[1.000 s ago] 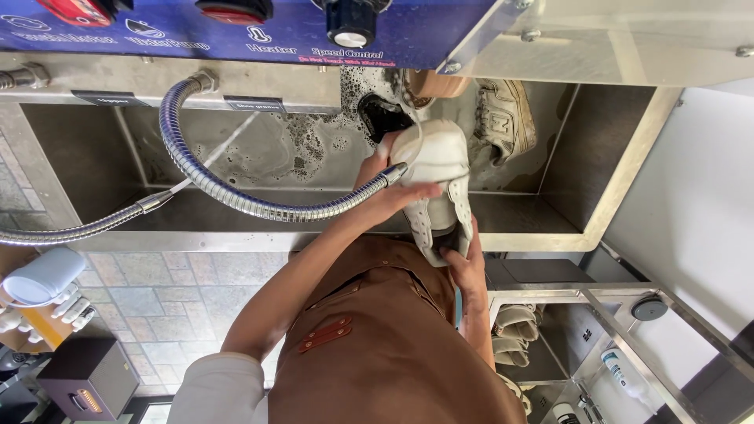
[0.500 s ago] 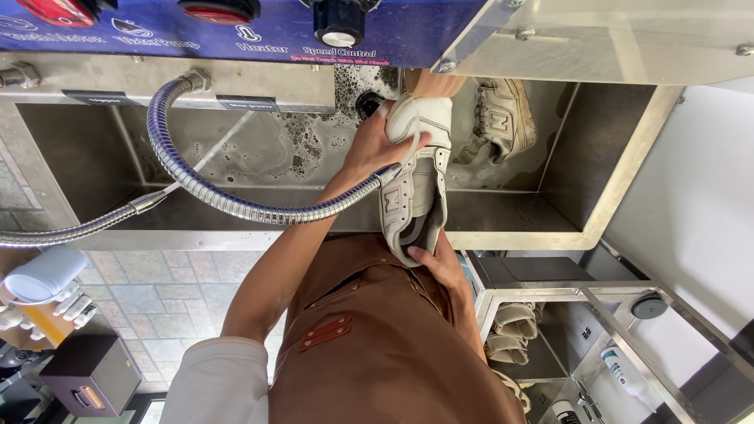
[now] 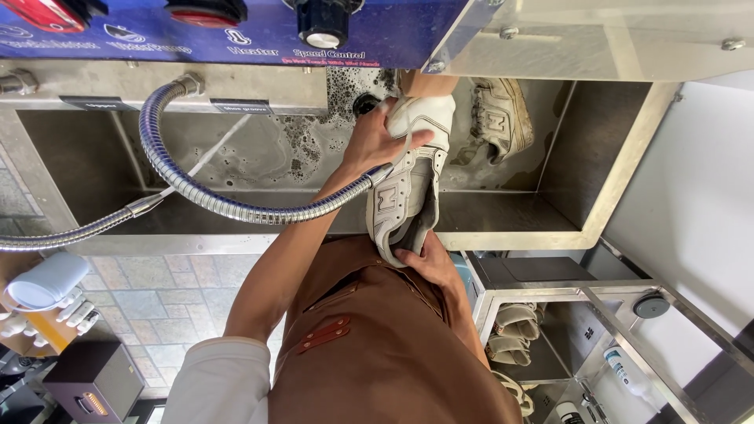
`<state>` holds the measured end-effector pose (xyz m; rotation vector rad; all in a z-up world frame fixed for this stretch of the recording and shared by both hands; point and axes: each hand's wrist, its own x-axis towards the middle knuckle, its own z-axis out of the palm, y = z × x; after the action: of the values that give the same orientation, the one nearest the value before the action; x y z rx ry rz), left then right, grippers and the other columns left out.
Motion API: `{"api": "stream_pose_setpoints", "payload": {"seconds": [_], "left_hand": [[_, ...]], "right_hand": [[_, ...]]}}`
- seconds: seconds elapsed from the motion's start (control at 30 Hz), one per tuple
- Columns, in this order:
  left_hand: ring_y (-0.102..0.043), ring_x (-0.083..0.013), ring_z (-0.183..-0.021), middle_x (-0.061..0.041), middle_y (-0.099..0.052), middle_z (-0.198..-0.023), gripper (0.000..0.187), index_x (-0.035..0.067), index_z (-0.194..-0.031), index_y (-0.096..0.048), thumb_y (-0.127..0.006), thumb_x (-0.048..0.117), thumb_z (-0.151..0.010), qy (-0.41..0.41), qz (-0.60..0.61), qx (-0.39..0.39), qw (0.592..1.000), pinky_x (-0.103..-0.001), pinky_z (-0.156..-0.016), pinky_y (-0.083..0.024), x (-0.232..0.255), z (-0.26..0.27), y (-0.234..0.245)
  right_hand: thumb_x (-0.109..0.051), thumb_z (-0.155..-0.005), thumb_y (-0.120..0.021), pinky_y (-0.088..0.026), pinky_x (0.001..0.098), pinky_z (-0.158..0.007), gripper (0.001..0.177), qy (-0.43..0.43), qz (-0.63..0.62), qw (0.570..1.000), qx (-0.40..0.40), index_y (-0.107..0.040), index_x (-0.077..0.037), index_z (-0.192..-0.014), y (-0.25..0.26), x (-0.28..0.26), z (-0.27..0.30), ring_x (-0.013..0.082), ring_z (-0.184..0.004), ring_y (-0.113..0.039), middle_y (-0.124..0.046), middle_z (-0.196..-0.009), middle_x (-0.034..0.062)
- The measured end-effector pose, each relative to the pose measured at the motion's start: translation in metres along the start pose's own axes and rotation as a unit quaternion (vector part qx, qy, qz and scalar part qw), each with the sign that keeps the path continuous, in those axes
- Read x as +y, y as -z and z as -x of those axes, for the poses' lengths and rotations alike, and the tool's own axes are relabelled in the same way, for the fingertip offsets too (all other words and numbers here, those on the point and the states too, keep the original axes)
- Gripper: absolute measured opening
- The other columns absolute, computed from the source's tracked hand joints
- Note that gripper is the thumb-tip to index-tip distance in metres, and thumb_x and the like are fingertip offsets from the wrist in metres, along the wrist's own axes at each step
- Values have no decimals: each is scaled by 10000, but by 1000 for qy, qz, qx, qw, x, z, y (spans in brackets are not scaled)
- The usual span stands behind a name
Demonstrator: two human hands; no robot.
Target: The recorder is cleaning a white sneaker using a scrub brush and a spray nozzle at a specialized washing station.
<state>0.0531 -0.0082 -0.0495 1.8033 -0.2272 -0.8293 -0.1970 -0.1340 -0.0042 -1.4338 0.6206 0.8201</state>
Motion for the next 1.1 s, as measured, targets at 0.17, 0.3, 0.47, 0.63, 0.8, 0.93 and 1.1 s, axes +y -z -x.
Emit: {"api": "stream_pose_setpoints", "payload": {"seconds": [0.17, 0.3, 0.47, 0.63, 0.8, 0.93, 1.1], "left_hand": [[-760, -155, -791, -98, -789, -909, 687, 14, -1144, -719, -871, 539, -728, 30, 57, 29, 998, -327, -718, -632, 7, 9, 3], [-760, -157, -776, -96, -788, -916, 650, 20, -1103, -734, -885, 503, -695, 87, 77, 23, 993, -317, -707, -640, 35, 15, 15], [-756, -188, -727, -120, -772, -877, 661, -16, -1106, -722, -867, 467, -679, 188, 45, 4, 981, -334, -681, -620, 60, 20, 30], [-725, -270, -964, -214, -658, -1183, 892, -56, -1317, -550, -878, 499, -700, 134, 79, 52, 986, -382, -813, -627, 10, 48, 38], [-519, -379, -1324, -292, -437, -1496, 1161, -85, -1553, -314, -931, 472, -741, -4, 33, 39, 999, -456, -1055, -504, -23, 123, 21], [-490, -400, -1327, -295, -437, -1463, 1177, -34, -1617, -216, -940, 339, -767, 16, 0, 25, 1000, -479, -1076, -455, -19, 166, 32], [-678, -252, -1146, -157, -584, -1330, 958, 113, -1593, -375, -809, 215, -746, 130, 63, 66, 987, -358, -1003, -585, 7, 179, 63]], "right_hand": [[-432, -844, -754, -362, 458, -1185, 971, 97, -47, 994, -5, -275, 25, -1555, 19, 8, -17, 345, -1438, -425, -439, -1532, 221], [-714, -963, -568, -216, 412, -1267, 1143, 202, -129, 970, 44, -93, 17, -1703, 49, -18, -68, 273, -1591, -193, -182, -1709, 147], [-469, -989, -661, -542, 444, -1059, 814, 140, -374, 912, 94, -424, 144, -1469, 36, -103, -128, 301, -1187, -654, -654, -1292, 228], [-384, -1054, -585, -562, 362, -1028, 537, 137, -332, 920, 156, -554, 60, -1354, 17, -122, -126, 216, -1149, -700, -709, -1243, 174], [-370, -1142, -572, -578, 431, -937, 468, 211, -474, 849, 95, -555, 68, -1307, 20, -119, -128, 258, -1043, -685, -677, -1202, 178], [-382, -1069, -548, -584, 394, -967, 494, 193, -491, 841, 116, -529, 10, -1369, 4, -127, -118, 232, -1100, -685, -674, -1244, 141], [-406, -1089, -505, -552, 424, -1029, 537, 195, -535, 820, 65, -510, 21, -1415, -10, -124, -116, 271, -1170, -663, -658, -1293, 171]]}}
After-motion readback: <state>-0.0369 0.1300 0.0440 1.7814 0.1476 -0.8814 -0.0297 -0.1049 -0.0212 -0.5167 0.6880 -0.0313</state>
